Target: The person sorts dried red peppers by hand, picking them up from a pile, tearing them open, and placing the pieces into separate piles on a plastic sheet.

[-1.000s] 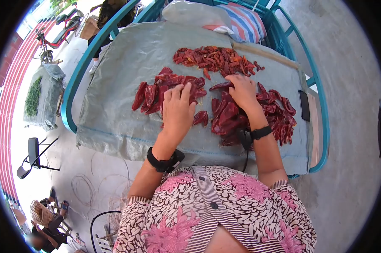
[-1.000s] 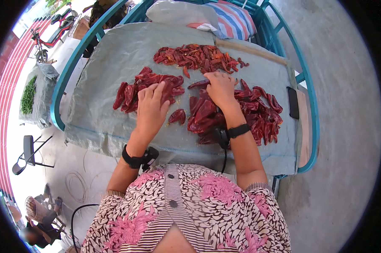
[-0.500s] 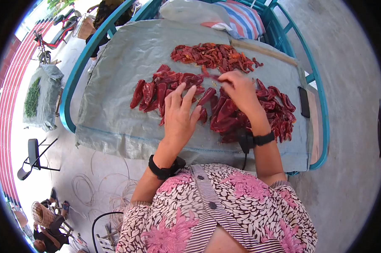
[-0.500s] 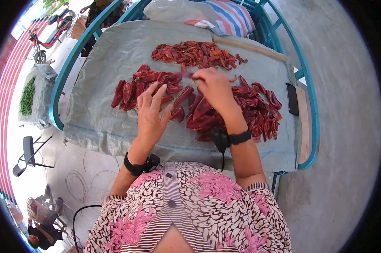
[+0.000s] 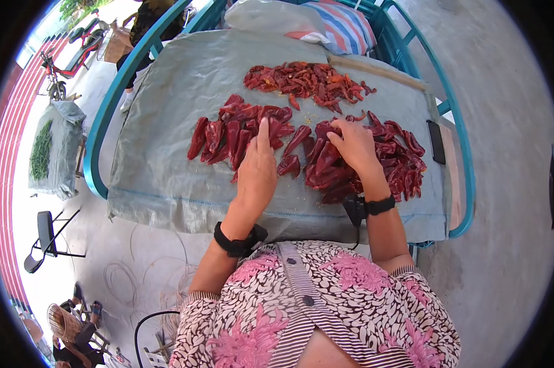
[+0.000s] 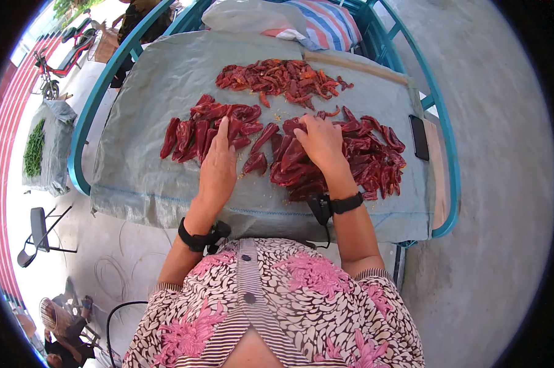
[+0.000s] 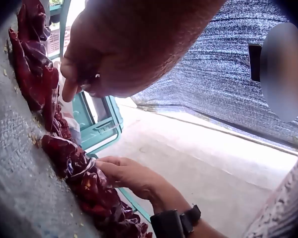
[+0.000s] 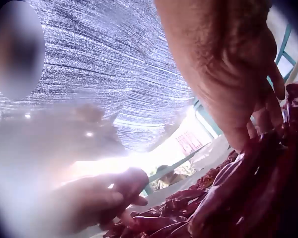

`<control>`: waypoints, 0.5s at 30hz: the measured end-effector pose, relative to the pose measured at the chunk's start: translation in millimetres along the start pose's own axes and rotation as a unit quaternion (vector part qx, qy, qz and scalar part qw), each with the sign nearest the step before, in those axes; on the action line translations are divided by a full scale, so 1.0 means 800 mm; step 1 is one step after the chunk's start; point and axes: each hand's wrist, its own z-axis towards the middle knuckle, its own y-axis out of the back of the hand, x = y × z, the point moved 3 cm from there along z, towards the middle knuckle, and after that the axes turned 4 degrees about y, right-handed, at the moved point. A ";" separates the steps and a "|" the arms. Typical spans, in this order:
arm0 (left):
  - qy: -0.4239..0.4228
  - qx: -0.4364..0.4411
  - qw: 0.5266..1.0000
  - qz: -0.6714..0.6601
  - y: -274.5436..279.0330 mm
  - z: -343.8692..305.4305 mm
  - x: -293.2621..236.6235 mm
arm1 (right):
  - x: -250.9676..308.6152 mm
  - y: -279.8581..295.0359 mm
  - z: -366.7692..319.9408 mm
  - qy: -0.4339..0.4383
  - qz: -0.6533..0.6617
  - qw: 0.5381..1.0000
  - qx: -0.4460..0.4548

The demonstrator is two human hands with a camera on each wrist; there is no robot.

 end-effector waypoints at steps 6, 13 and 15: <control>-0.082 -0.006 0.996 0.045 0.006 0.015 -0.013 | 0.001 0.002 0.002 -0.050 0.125 0.991 0.006; 0.028 0.074 0.981 -0.177 -0.009 0.001 -0.025 | 0.034 0.050 -0.028 0.013 0.260 0.953 -0.156; 0.040 0.071 0.970 -0.230 -0.011 0.003 -0.036 | 0.060 0.059 -0.046 0.044 0.339 0.933 -0.117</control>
